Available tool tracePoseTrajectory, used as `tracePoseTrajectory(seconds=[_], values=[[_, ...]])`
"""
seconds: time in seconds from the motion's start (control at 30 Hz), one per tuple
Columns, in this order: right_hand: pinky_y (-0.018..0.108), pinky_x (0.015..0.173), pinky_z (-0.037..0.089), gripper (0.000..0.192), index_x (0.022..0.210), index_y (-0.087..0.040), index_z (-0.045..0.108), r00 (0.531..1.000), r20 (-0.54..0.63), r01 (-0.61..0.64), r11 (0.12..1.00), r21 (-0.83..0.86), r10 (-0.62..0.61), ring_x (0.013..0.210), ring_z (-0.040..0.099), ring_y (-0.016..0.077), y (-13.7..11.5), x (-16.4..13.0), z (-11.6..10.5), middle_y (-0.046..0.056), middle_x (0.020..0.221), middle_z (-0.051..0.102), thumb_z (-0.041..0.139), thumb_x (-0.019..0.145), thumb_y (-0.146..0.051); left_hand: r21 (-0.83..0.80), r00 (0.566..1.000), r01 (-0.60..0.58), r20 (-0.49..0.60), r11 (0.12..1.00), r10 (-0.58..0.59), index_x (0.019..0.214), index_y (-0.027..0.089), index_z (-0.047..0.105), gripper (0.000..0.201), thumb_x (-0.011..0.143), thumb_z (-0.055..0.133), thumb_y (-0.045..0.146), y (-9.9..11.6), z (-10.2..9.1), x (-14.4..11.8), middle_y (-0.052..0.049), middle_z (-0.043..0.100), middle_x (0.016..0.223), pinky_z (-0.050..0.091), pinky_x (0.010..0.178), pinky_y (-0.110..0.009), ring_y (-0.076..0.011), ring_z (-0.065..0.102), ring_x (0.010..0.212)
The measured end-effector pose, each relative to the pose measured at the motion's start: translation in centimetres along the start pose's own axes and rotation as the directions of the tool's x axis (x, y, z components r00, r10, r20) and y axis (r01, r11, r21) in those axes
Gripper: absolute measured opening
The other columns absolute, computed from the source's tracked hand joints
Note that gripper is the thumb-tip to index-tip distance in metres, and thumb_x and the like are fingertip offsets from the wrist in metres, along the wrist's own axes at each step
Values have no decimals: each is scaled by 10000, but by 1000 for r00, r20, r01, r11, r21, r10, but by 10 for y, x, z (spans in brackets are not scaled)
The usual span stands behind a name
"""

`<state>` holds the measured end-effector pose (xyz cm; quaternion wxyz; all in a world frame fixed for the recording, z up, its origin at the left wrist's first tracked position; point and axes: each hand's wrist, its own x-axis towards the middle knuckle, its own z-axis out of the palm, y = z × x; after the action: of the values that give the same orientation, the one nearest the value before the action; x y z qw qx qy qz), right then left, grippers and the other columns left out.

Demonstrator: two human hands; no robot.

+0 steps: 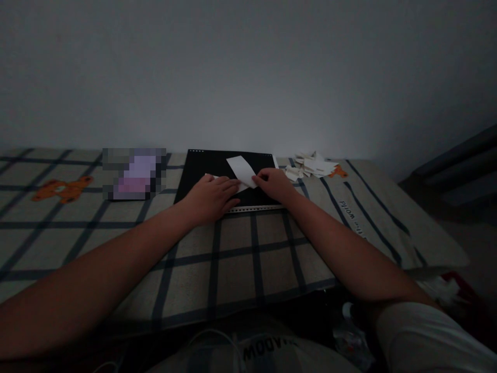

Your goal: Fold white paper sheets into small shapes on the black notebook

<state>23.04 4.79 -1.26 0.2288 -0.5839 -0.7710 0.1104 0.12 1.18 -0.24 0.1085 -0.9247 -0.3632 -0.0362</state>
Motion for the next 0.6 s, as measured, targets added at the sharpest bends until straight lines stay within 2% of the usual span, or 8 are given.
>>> tracePoseTrajectory(seconds=[0.33, 0.6], values=[[307, 733, 401, 234, 816, -170, 734, 1000, -5, 3, 998, -65, -4, 805, 619, 187, 2, 3, 3, 76, 880, 746, 588, 965, -278, 0, 1000, 1, 4, 1000, -1, 1390, 176, 594, 451, 1093, 338, 398, -1, 2, -1, -86, 586, 1505, 379, 912, -412, -261, 548, 1319], [315, 736, 407, 229, 826, -177, 735, 999, -17, -36, 996, -76, 35, 803, 629, 192, 3, 3, 2, 76, 883, 750, 594, 968, -288, -12, 1000, 7, 6, 1000, -7, 1416, 243, 590, 456, 1087, 339, 436, 0, 2, -2, -67, 582, 1510, 367, 916, -403, -259, 554, 1298]])
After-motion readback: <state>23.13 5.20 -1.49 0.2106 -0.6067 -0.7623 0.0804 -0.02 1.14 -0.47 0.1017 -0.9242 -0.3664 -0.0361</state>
